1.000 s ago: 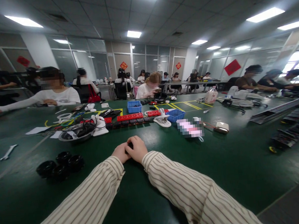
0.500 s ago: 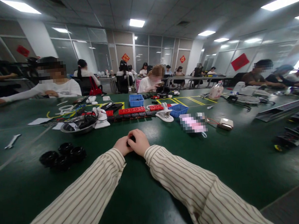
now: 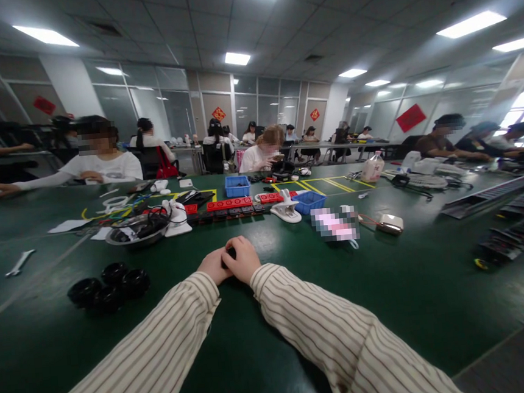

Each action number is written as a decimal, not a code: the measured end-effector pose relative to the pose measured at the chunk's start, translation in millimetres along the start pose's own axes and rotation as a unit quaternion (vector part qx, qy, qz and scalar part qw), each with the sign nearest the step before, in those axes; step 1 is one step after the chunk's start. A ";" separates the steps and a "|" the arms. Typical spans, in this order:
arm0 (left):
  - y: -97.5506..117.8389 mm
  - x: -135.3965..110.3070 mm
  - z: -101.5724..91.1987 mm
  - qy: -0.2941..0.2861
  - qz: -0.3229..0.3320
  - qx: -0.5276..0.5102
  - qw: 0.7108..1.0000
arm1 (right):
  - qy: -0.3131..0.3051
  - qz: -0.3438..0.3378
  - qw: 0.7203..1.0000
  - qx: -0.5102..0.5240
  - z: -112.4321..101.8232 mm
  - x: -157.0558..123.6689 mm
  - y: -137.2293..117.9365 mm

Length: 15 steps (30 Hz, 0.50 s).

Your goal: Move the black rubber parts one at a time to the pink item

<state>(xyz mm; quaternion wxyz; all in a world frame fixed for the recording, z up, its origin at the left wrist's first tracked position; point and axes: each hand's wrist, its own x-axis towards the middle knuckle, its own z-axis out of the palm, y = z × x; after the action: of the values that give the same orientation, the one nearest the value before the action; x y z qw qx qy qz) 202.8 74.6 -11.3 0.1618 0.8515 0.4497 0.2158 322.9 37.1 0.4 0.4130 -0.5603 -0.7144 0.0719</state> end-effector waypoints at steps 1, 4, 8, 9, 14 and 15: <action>-0.1 0.2 0.3 0.000 0.000 0.003 1.000 | 0.002 -0.004 1.000 0.003 0.0 0.1 0.3; -1.7 0.8 1.7 -0.001 0.003 0.013 1.000 | -0.002 -0.023 1.000 0.014 0.6 0.9 1.9; -5.8 1.4 4.3 0.000 0.010 0.017 1.000 | -0.015 -0.049 0.998 0.022 1.7 1.5 4.2; -6.7 1.5 4.9 0.001 0.012 0.017 1.000 | -0.016 -0.049 0.998 0.022 1.8 1.6 4.5; -8.5 1.6 6.2 0.008 0.005 0.016 1.000 | -0.020 -0.026 0.999 0.019 1.5 1.9 3.5; -8.4 1.5 6.2 0.009 0.004 0.017 1.000 | -0.022 -0.021 0.999 0.018 1.4 1.9 3.1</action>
<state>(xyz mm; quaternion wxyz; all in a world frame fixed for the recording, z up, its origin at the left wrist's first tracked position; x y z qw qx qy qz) 200.9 79.9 -20.2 0.1424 0.8540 0.4513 0.2163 324.2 40.3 -1.2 0.4085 -0.5358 -0.7337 0.0879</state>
